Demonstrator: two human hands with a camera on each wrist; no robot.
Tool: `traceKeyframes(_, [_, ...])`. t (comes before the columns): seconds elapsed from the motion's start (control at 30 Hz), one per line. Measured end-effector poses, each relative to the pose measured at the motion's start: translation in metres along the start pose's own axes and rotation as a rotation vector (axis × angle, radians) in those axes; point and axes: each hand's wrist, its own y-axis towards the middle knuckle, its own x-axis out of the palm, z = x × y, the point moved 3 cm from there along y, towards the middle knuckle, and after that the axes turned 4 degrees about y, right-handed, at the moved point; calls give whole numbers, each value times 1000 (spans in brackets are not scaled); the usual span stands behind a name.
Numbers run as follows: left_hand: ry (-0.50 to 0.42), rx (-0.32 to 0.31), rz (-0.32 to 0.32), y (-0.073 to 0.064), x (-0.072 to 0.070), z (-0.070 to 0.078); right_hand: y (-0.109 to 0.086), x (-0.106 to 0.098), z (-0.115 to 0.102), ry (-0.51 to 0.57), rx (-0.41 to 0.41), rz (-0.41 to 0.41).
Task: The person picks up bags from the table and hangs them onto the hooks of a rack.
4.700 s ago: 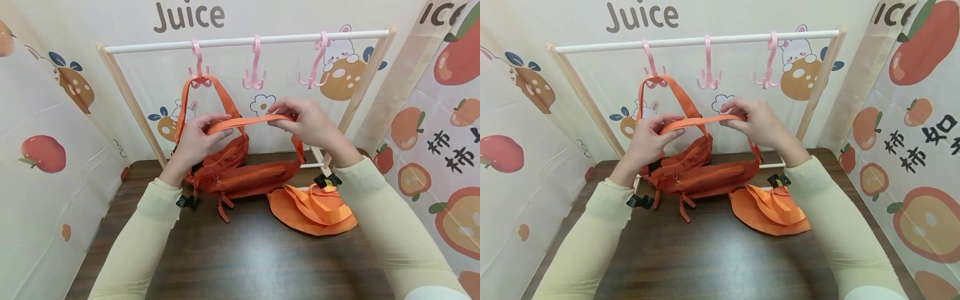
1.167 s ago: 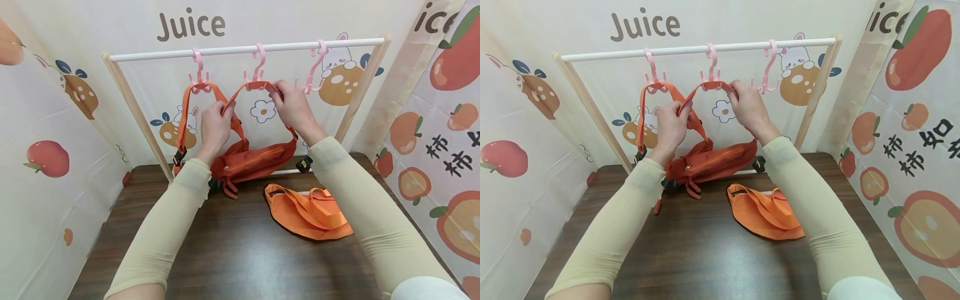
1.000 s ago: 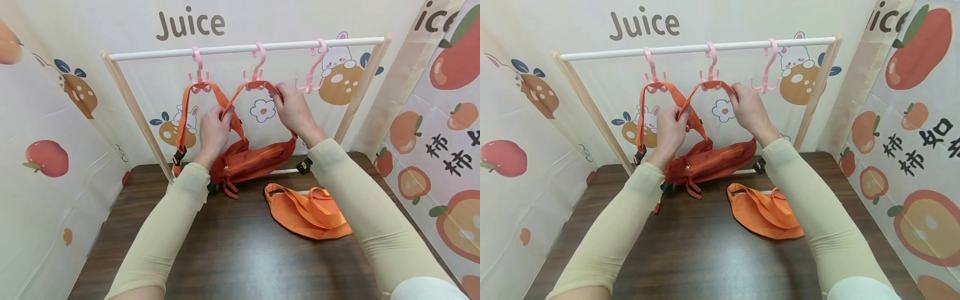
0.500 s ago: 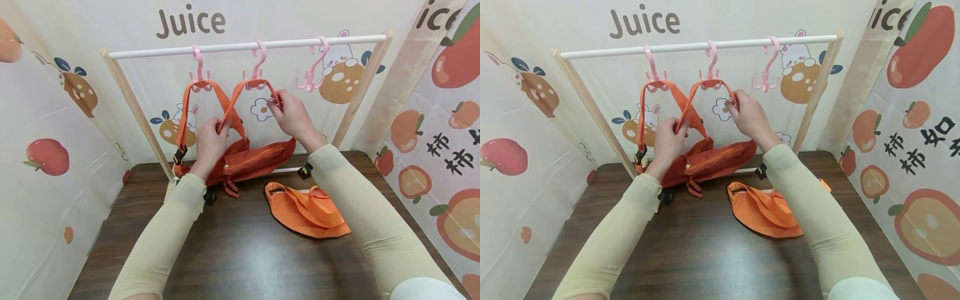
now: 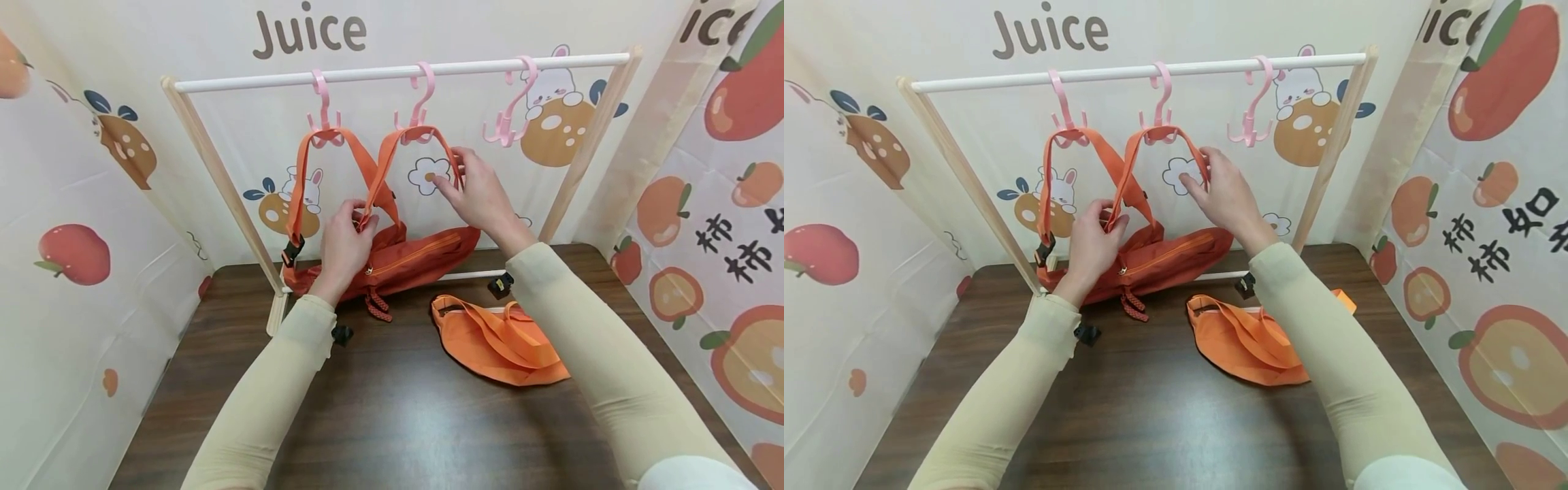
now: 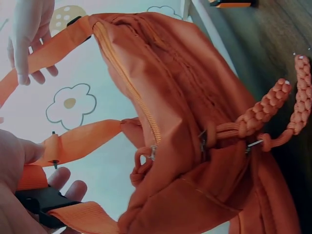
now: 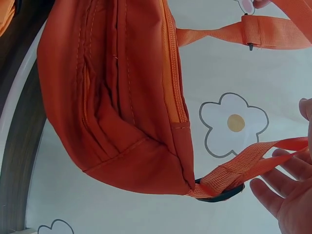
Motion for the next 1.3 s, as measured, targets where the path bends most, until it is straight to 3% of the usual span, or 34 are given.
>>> traceKeyframes(0.23, [-5,52,6,-6,4,-5,-7,0,6,-10,-28,8])
traceKeyframes(0.7, [-32,34,23,-17,3,-15,-29,1,21,-13,19,22])
traceKeyframes(1.0, [-35,67,55,-29,-5,-16,-49,3,28,-41,12,23])
traceKeyframes(1.3, [-25,103,98,-41,-8,-17,-68,3,26,-79,-53,73])
